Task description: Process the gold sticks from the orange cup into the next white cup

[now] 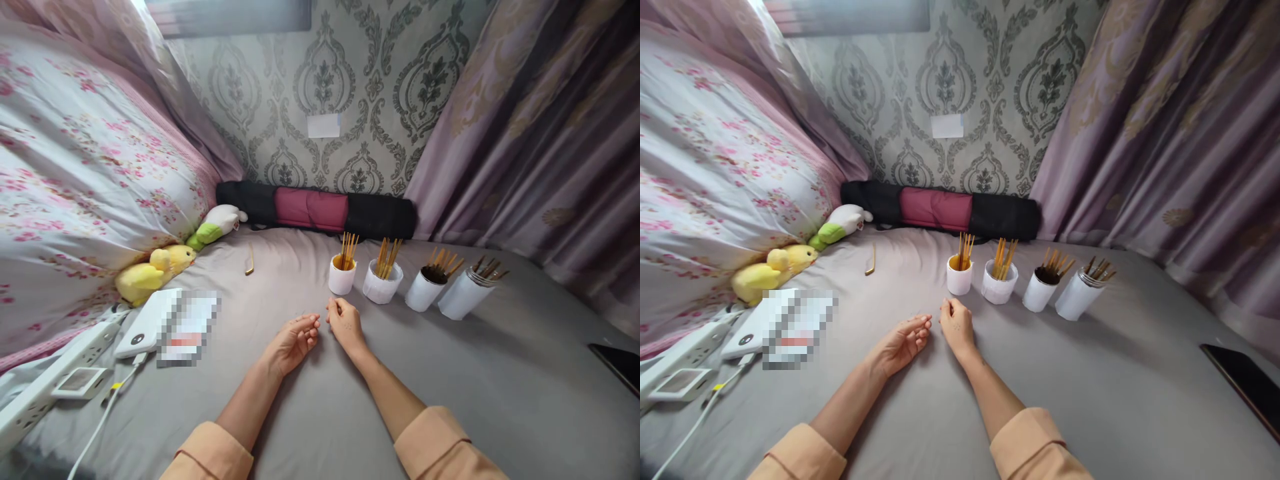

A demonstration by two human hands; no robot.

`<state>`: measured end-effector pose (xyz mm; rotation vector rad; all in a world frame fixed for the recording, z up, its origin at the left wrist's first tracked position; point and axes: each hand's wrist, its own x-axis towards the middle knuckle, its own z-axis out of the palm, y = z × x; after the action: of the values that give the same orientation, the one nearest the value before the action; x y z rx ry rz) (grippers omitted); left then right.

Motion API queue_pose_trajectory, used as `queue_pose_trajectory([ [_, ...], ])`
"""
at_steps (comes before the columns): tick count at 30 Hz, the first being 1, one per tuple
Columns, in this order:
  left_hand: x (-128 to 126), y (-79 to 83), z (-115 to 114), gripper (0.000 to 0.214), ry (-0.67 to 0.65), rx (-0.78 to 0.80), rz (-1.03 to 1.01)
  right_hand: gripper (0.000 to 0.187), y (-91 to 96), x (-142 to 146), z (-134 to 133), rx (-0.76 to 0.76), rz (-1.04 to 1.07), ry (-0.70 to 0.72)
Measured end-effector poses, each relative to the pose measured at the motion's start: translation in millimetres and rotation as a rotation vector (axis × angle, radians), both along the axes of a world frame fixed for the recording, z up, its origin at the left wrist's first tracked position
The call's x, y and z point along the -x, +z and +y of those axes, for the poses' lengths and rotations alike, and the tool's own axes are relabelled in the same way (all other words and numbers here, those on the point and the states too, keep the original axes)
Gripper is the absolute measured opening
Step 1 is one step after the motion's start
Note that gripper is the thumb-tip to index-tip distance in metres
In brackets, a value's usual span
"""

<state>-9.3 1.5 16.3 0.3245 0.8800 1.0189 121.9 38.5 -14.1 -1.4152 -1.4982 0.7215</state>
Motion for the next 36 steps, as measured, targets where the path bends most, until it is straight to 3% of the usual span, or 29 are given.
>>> queue_pose_trajectory([
  [10,12.3,1.2,23.0,0.011,0.020,-0.042,0.214,0.039,-2.1,-0.8,1.4,0.031,0.003,0.002],
  [18,34.3,0.0,54.5,0.011,0.103,-0.091,0.372,0.040,-0.8,-1.9,0.2,0.047,0.007,0.019],
  [25,50.2,-0.2,69.0,0.017,0.121,-0.137,0.503,0.040,-3.2,-1.1,0.0,0.055,0.003,0.022],
  [36,87.4,-1.9,97.7,0.016,0.220,-0.226,0.891,0.040,-0.2,-0.3,-1.8,0.042,-0.015,0.013],
])
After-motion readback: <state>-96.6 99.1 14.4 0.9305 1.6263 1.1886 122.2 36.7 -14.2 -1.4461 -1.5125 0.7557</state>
